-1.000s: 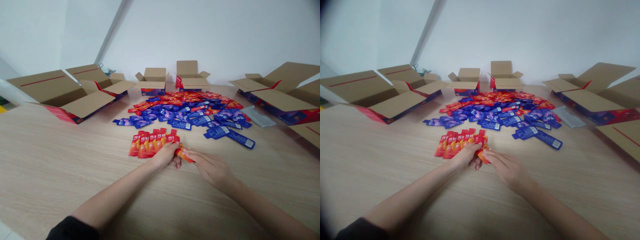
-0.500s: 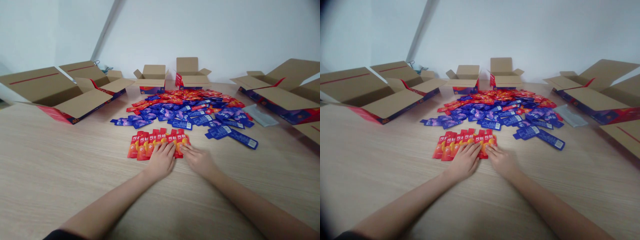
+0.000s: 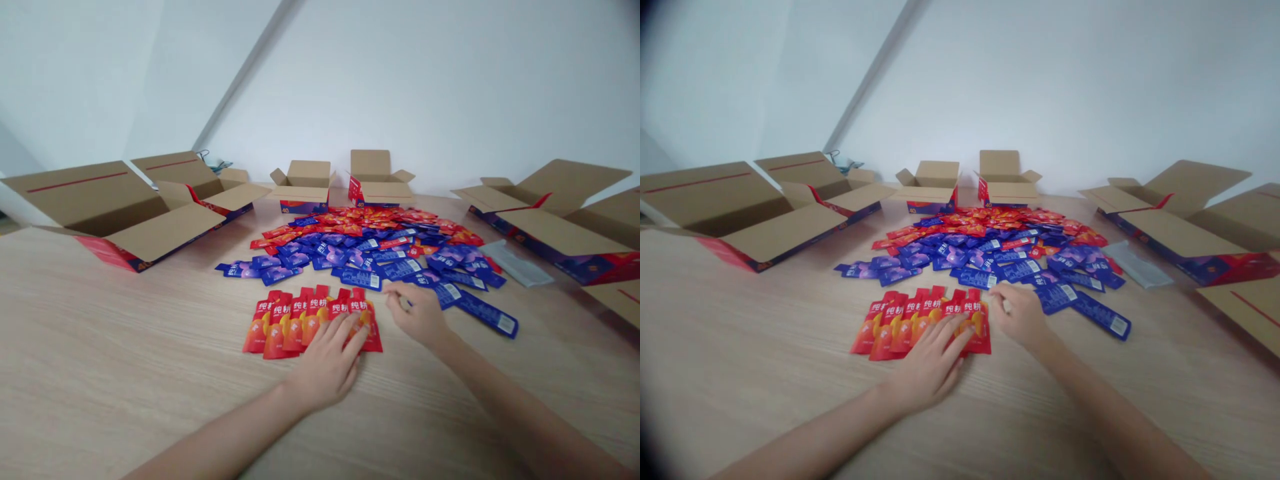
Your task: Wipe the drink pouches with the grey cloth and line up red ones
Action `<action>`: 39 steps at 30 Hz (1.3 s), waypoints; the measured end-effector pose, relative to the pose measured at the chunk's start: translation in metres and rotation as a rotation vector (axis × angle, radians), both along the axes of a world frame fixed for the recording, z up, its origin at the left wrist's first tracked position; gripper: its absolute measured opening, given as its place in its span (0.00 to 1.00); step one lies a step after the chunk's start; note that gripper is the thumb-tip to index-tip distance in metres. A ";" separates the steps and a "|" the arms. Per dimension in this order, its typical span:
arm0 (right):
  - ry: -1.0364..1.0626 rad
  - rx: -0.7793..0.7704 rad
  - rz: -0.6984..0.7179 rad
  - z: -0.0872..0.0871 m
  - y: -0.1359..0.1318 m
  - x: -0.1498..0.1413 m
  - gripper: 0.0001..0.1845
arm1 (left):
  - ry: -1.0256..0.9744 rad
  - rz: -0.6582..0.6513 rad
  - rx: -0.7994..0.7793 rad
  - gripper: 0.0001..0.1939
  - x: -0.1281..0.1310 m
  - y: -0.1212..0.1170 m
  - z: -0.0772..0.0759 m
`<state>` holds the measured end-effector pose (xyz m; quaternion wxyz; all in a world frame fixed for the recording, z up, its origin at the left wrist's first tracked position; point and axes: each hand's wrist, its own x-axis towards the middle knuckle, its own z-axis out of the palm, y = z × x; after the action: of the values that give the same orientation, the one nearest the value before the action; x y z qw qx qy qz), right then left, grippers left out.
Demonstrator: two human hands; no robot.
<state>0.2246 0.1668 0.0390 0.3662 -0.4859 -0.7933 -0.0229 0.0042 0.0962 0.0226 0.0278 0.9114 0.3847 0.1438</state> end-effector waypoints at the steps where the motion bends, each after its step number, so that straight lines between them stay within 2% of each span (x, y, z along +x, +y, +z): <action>1: -0.081 -0.037 -0.079 0.007 0.021 0.005 0.14 | 0.004 -0.021 -0.019 0.27 0.001 0.001 0.001; 2: -0.198 -0.092 -0.166 0.014 0.044 0.010 0.16 | 0.006 -0.042 -0.039 0.27 0.002 0.001 0.001; 5: -0.303 -0.144 -0.239 0.025 0.111 0.031 0.19 | 0.016 -0.109 -0.098 0.28 0.005 0.003 -0.003; 9: -0.449 -0.209 -0.295 0.017 0.173 0.063 0.20 | 0.014 -0.137 -0.179 0.27 0.003 0.003 -0.014; 13: -0.572 -0.198 -0.278 0.004 0.199 0.080 0.16 | -0.010 -0.126 -0.249 0.29 0.002 0.005 -0.019; 18: -0.624 -0.112 -0.213 0.004 0.199 0.083 0.17 | -0.006 -0.138 -0.297 0.33 0.004 0.006 -0.024; 21: -0.585 -0.040 -0.243 0.015 0.186 0.087 0.17 | -0.017 -0.128 -0.282 0.32 0.005 0.004 -0.025; 24: -0.470 0.050 -0.327 0.032 0.158 0.093 0.15 | -0.075 -0.117 -0.238 0.31 0.004 0.002 -0.016; 27: -0.038 0.094 -0.377 0.050 0.110 0.089 0.09 | -0.268 -0.054 -0.200 0.31 0.005 0.005 0.007; 29: 0.282 -0.005 -0.294 0.058 0.067 0.075 0.07 | -0.476 0.080 -0.246 0.29 0.008 0.009 0.030; 31: 0.426 -0.232 -0.091 0.061 0.019 0.052 0.10 | -0.685 0.186 -0.419 0.29 0.013 0.011 0.051; 34: 0.487 -0.519 0.234 0.059 -0.044 0.015 0.09 | -0.919 0.169 -0.769 0.22 0.023 0.009 0.073; 35: 0.465 -0.574 0.287 0.057 -0.060 0.006 0.10 | -0.968 0.168 -0.853 0.22 0.025 0.007 0.076; 37: 0.401 -0.568 0.291 0.056 -0.085 -0.003 0.11 | -1.040 0.199 -0.969 0.26 0.029 0.001 0.076; 39: 0.326 -0.416 0.244 0.059 -0.102 -0.001 0.10 | -1.120 0.241 -1.080 0.27 0.030 -0.004 0.072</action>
<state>0.2235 0.0647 0.0977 0.3815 -0.4488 -0.7641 0.2629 0.0344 0.0919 0.0945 0.6406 0.5156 0.4262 0.3770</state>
